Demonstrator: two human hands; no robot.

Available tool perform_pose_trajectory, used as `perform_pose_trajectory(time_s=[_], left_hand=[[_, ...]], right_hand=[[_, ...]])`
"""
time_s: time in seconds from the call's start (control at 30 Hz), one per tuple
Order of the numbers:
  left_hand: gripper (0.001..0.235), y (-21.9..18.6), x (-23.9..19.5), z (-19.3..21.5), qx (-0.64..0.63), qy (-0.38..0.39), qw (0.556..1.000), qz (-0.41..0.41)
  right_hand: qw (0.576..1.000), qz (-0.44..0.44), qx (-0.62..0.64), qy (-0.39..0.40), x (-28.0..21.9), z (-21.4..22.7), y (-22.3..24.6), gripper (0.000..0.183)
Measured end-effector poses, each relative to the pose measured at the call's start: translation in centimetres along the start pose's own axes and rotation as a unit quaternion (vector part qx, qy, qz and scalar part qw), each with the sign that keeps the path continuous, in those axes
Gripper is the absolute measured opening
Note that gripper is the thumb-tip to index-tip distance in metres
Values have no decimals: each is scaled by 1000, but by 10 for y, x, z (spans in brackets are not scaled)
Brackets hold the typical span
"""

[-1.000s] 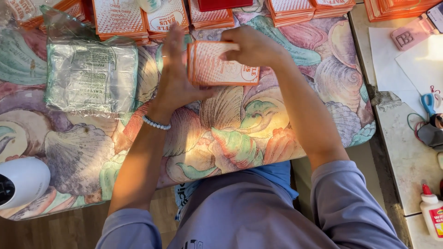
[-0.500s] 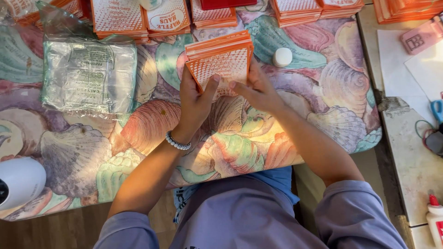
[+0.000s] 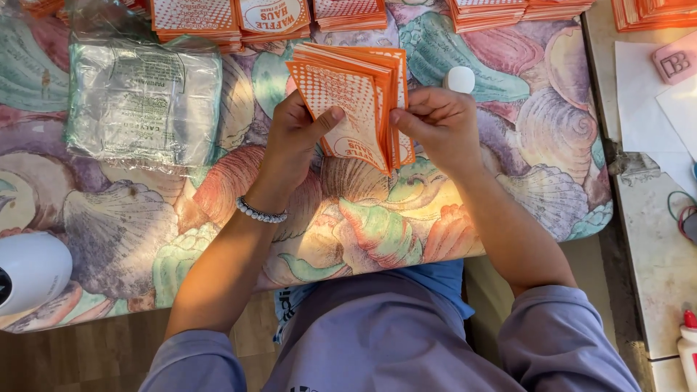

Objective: The person is organizing stacks of paper bags and applying glue to their edges for assembly or packaging.

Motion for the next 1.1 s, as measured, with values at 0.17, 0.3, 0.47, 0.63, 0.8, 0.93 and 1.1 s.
perform_pose_trajectory(time_s=[0.17, 0.3, 0.47, 0.63, 0.8, 0.93, 1.1], left_hand=[[15, 15, 7, 15, 3, -14, 1000, 1], [12, 3, 7, 32, 19, -43, 998, 34], [21, 22, 12, 40, -62, -56, 995, 62], [15, 19, 6, 26, -57, -46, 994, 81], [9, 17, 5, 29, 54, -56, 994, 77], [16, 14, 3, 27, 50, -42, 994, 87], [13, 11, 7, 38, 28, -52, 994, 96]], right_hand=[[997, -26, 20, -73, 2, 12, -12, 13], [996, -42, 20, -82, 20, 29, -37, 5], [907, 43, -405, -104, 24, 37, -40, 47], [988, 64, -113, 85, 15, -12, -17, 48], [994, -35, -65, -80, 14, -6, -12, 34], [994, -70, -42, -67, 21, 30, -46, 7], [962, -52, -251, -92, 20, 35, -34, 49]])
Point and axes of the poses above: each hand's wrist, its own x-axis towards the middle knuckle, its own z-axis out of the back of the hand, y = z × x, the point moved 5 cm from there along x, towards the middle knuckle, and after that the axes turned 9 degrees about x, right-handed, at the moved point
